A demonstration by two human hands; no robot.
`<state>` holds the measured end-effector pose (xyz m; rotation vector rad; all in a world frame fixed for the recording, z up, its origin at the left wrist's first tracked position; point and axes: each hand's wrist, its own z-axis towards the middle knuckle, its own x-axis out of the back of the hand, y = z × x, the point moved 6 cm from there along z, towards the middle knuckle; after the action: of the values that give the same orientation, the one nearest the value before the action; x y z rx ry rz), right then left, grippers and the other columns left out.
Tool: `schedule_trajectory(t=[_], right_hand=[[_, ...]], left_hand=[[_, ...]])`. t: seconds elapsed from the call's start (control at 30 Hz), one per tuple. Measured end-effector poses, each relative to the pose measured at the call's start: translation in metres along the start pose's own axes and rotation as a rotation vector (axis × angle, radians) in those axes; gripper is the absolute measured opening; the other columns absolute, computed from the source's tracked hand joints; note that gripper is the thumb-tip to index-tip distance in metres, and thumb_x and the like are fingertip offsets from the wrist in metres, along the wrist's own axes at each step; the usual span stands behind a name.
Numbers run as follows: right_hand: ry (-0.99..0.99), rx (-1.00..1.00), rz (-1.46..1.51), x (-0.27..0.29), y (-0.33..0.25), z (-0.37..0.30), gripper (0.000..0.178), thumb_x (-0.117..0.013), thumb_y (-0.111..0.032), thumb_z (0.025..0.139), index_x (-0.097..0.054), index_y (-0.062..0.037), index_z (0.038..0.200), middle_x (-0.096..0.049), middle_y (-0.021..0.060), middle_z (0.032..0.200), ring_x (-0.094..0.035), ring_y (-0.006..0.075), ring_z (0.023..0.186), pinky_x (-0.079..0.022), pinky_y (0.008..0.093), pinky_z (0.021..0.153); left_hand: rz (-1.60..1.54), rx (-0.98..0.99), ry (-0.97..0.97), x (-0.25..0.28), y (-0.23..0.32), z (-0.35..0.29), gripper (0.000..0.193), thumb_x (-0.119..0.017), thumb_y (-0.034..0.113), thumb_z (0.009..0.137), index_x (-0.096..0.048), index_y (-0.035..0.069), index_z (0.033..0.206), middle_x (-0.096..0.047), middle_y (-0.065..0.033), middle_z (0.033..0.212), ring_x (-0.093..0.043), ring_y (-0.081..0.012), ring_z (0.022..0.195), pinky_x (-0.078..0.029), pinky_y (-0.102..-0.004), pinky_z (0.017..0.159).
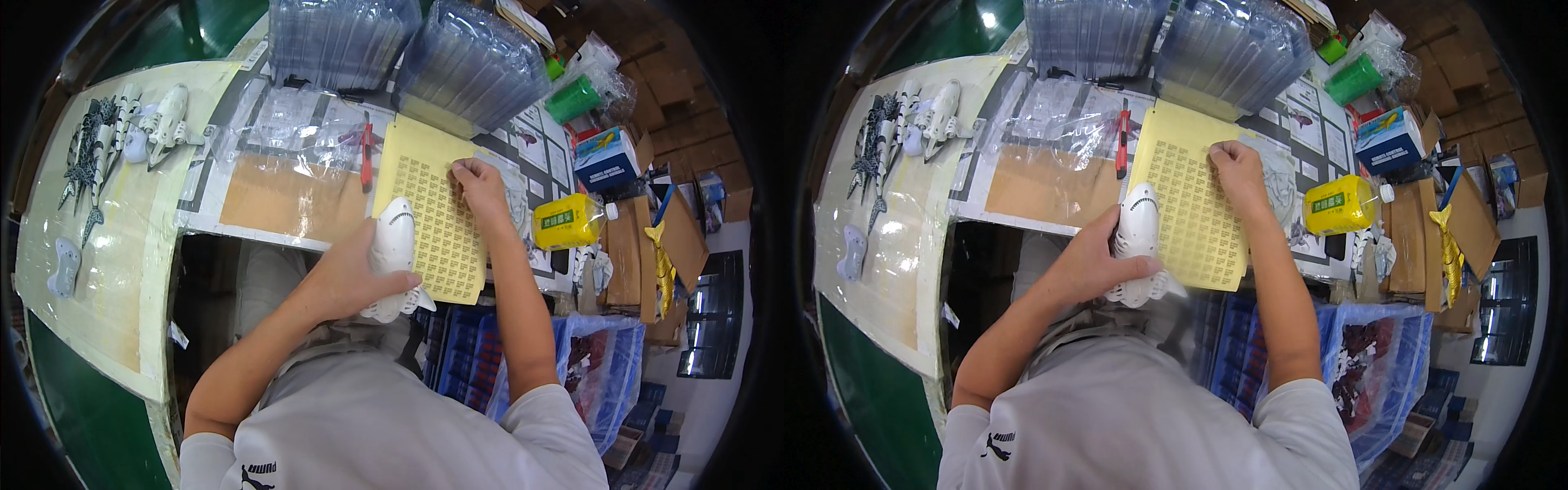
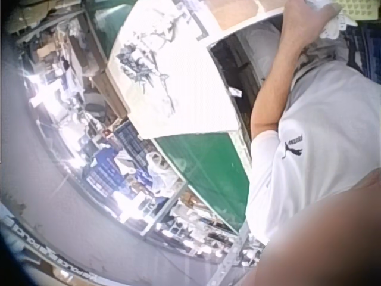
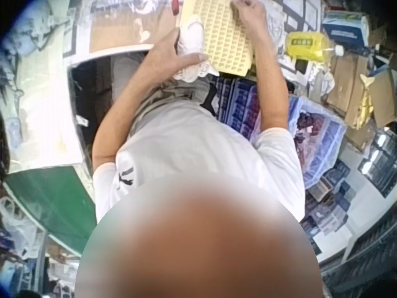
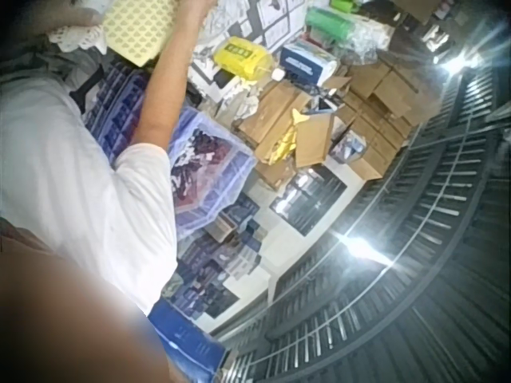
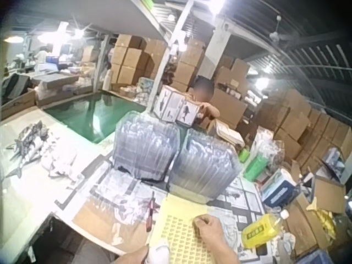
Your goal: The person assembles white shark-shaped toys by attaching small parts, wiping surfaces with a cloth, and placing them into clear plastic packaging. The person handles multiple shark toys and packaging materials on a cluttered workbench.
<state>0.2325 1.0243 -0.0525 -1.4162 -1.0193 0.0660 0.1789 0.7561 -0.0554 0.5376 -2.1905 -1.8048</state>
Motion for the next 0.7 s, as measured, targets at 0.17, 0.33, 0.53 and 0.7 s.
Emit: schedule_trajectory(t=[0.17,0.33,0.53,0.7], right_hand=[[-0.393,0.17,0.304,-0.004,-0.059,-0.078,0.026,-0.065,-0.02,0.104,-0.072,0.0039,0.111,-0.071,0.0071,0.113,-0.064,0.0112,0.093,-0.057,0.0274,0.072],[-0.597,0.202,0.378,-0.027,-0.085,-0.133,0.024,-0.067,-0.018,0.104,-0.071,0.0044,0.11,-0.065,0.0114,0.133,-0.065,0.0131,0.101,-0.06,0.029,0.076],[-0.581,0.184,0.367,-0.043,-0.084,-0.14,0.024,-0.07,-0.02,0.104,-0.071,0.0035,0.11,-0.065,0.0095,0.132,-0.065,0.0127,0.103,-0.058,0.0283,0.078],[-0.459,0.235,0.327,-0.048,-0.082,-0.146,0.025,-0.071,-0.017,0.101,-0.072,0.0059,0.111,-0.071,0.0074,0.114,-0.066,0.0115,0.097,-0.058,0.027,0.078]], left_hand=[[-0.056,-0.086,0.05,0.008,0.007,-0.009,0.075,-0.092,0.032,0.08,-0.057,-0.006,0.134,-0.072,-0.0197,0.119,-0.072,-0.0253,0.108,-0.057,-0.0381,0.093],[0.011,-0.092,0.119,0.019,0.013,-0.021,0.075,-0.095,0.031,0.076,-0.059,-0.004,0.131,-0.073,-0.0177,0.113,-0.072,-0.0238,0.102,-0.057,-0.038,0.09],[0.022,-0.087,0.121,0.022,0.019,-0.03,0.073,-0.094,0.029,0.076,-0.059,-0.004,0.131,-0.073,-0.0161,0.113,-0.071,-0.0223,0.101,-0.057,-0.0376,0.089],[-0.003,-0.093,0.145,0.021,0.021,-0.036,0.073,-0.093,0.028,0.076,-0.059,-0.003,0.132,-0.073,-0.0163,0.113,-0.071,-0.0229,0.101,-0.057,-0.0377,0.089]])
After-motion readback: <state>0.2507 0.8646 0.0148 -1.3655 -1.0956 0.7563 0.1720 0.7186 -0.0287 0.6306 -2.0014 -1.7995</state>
